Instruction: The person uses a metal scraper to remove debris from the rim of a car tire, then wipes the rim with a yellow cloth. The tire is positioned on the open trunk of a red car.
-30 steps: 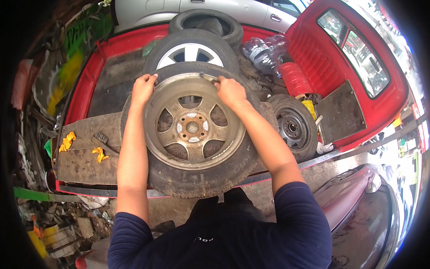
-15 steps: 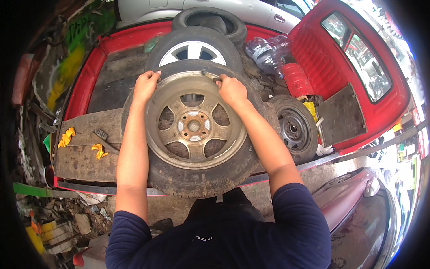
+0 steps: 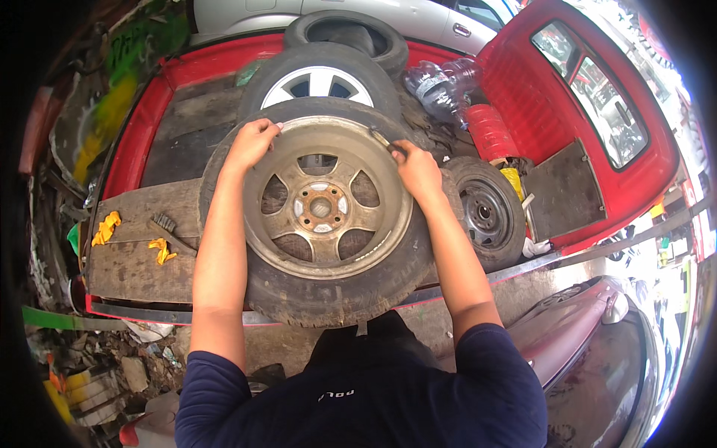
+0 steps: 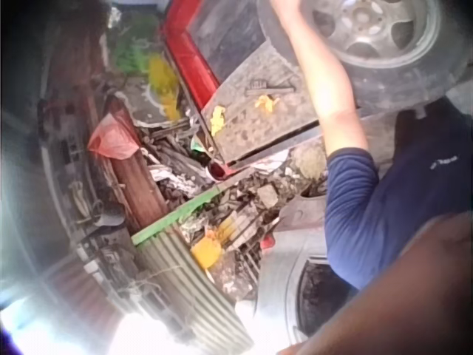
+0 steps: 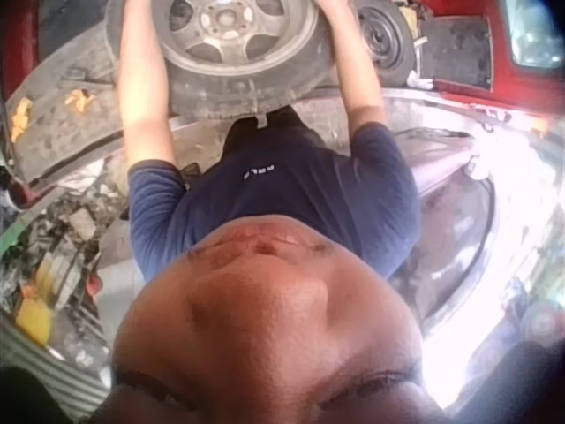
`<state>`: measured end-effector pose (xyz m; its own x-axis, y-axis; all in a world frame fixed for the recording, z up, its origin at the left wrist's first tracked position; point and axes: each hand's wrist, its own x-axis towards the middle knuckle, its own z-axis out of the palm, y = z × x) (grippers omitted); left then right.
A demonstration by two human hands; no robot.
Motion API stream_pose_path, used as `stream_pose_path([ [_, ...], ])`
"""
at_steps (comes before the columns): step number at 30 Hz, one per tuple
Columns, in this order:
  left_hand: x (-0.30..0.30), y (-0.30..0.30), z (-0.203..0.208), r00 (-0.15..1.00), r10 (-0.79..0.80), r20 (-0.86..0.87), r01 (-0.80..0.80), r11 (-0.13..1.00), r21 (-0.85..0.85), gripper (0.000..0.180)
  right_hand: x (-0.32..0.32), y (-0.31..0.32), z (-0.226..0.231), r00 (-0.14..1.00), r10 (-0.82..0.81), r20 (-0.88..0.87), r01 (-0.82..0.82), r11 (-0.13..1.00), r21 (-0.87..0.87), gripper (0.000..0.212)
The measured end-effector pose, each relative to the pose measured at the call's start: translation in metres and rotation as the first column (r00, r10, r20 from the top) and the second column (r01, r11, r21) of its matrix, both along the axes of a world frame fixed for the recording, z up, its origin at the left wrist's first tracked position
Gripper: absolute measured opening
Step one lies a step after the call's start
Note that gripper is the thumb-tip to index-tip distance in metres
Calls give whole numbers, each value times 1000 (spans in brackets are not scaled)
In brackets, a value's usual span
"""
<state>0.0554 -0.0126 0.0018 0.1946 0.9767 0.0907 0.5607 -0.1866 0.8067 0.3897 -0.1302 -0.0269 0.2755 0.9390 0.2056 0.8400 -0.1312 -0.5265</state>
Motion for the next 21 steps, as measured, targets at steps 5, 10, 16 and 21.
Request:
stream_pose_path([
  [5,-2,0,1,1000,14,-9,-14,1000,12,40,-29,34,8,995,66,75,-64,998,-25,31],
  [10,-2,-1,1,1000,15,-11,-15,1000,-2,40,-36,39,13,992,84,97,-80,996,-48,31],
  [16,-1,-3,1,999,-23,-31,22,1000,-16,40,-10,1,8,998,4,56,-2,999,-39,31],
  [21,3,-3,1,996,-50,-77,46,998,-48,42,-16,8,9,997,10,81,-7,999,-42,31],
])
